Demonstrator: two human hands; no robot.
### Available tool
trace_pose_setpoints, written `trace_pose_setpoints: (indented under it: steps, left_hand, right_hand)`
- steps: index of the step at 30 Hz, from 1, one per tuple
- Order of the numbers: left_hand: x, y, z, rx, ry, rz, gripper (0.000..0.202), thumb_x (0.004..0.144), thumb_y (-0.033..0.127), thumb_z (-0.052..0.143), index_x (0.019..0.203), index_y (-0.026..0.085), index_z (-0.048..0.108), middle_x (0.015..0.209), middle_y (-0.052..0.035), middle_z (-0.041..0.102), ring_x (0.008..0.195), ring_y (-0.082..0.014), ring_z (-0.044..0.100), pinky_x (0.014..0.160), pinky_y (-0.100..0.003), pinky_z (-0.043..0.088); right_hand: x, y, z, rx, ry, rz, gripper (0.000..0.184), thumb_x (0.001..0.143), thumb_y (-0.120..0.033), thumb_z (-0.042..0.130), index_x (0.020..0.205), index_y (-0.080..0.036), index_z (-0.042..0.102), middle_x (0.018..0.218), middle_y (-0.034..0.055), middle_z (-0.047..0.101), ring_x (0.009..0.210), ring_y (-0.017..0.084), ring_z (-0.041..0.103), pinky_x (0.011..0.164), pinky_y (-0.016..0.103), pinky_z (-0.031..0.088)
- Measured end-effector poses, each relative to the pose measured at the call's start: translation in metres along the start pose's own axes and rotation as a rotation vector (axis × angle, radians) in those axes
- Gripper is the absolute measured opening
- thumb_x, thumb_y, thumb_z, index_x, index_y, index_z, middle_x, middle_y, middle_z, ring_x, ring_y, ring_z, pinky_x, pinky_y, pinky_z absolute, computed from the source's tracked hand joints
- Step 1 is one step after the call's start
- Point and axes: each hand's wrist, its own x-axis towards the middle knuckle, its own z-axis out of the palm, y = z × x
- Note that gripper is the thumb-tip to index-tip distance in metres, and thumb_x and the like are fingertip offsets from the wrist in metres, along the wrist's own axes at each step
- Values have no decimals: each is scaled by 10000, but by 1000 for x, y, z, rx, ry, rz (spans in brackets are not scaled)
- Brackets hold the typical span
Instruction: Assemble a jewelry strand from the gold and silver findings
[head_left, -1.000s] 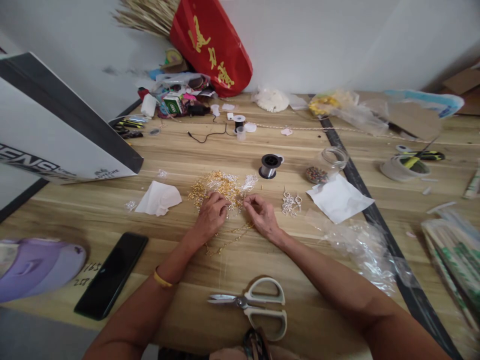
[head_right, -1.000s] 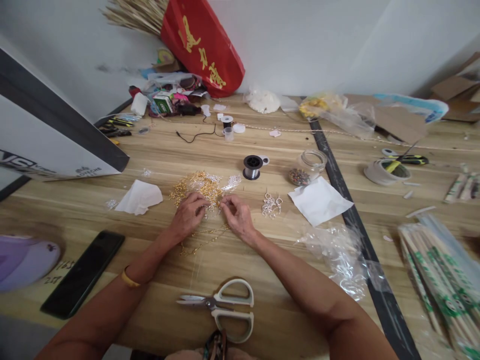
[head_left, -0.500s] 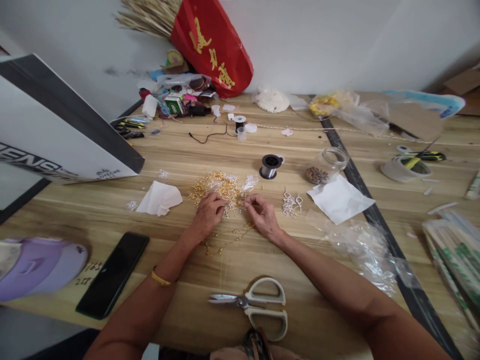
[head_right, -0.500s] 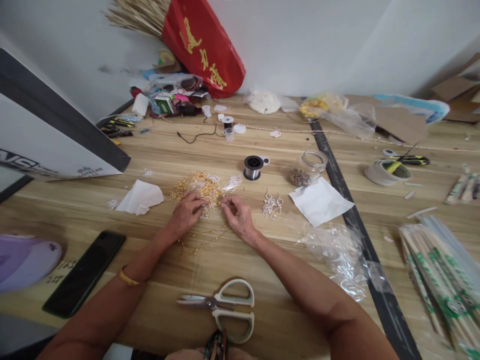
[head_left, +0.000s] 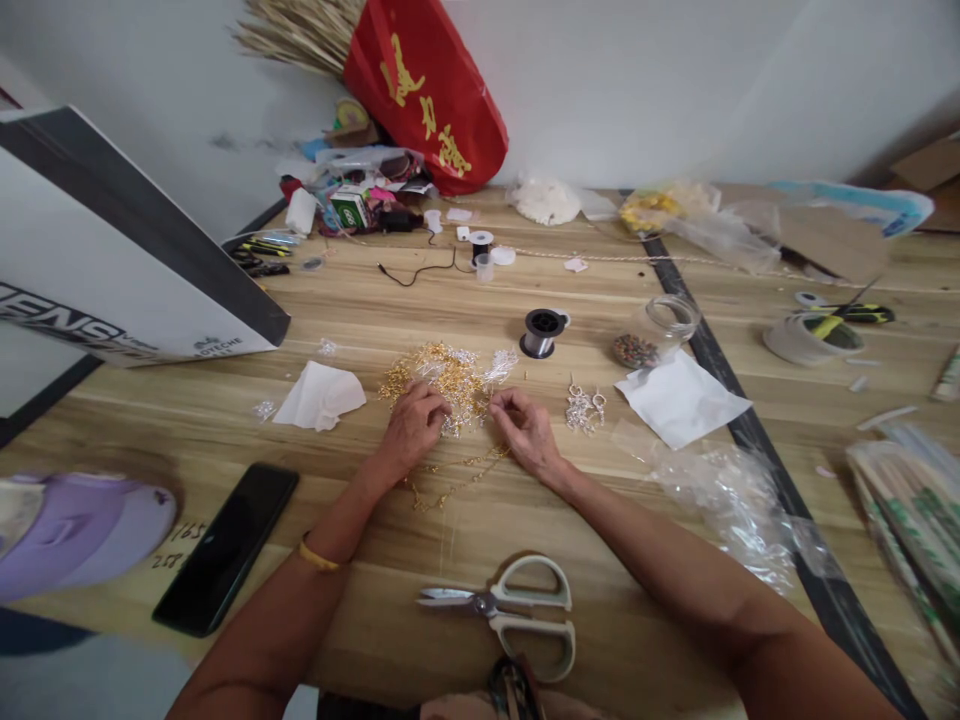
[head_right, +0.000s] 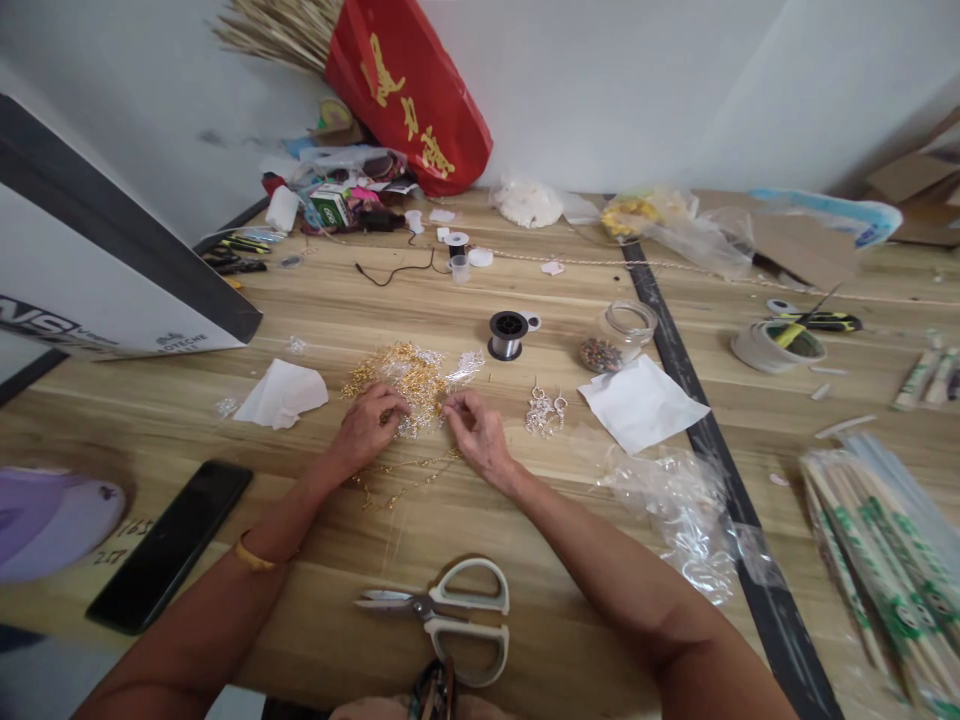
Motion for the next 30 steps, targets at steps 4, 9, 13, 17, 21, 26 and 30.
trace_pose_setpoints:
  steps: [4,9,13,17,21,26,30]
  left_hand:
    - [1,-4,-1,-39,-11,-7,178,787,85,526,801,187,671,858,-34,621,872,-178,567,966,-392,377]
    - [0,-9,-3,-87,-84,9,103,765,206,644,850,208,701,897,-32,620,902,-188,565,974,-406,372]
    - [-1,-9,-4,-72,-123,48,84,790,219,632,816,203,710,902,-36,610,922,-190,556,981,-412,364]
    - [-1,-9,-4,-35,-89,49,116,823,197,588,824,187,703,887,-48,609,915,-196,549,964,-419,380]
    - [-1,-8,-6,-40,-73,14,108,815,189,589,801,181,697,877,-53,606,909,-203,541,927,-402,406]
    - [0,-9,-5,-68,-66,-29,116,822,224,592,772,184,688,839,-43,598,876,-194,532,894,-378,411]
    - [0,-10,-3,-73,-40,-38,108,820,227,599,768,190,687,836,-34,606,872,-188,541,927,-384,394]
  right_hand:
    - [0,-1,0,3,3,-10,168,848,-339,542,836,-179,593,780,43,640,725,172,592,659,287,481]
    - [0,-1,0,-8,2,-9,178,852,-349,534,830,-180,583,764,36,630,717,167,583,656,283,478]
    - [0,0,0,-20,-1,-19,173,857,-343,530,824,-181,578,772,31,621,713,161,580,664,277,470]
    - [0,0,0,-33,1,-22,159,860,-327,529,838,-178,582,790,37,625,730,163,583,689,281,467]
    - [0,0,1,-34,6,-14,165,856,-334,534,837,-178,584,791,34,627,736,163,586,696,280,467]
    - [0,2,1,-15,-1,-9,171,858,-345,533,841,-181,581,789,34,623,723,161,581,667,272,465]
    - [0,2,1,-7,-6,-3,161,856,-337,535,841,-183,581,780,31,624,707,160,581,659,273,460]
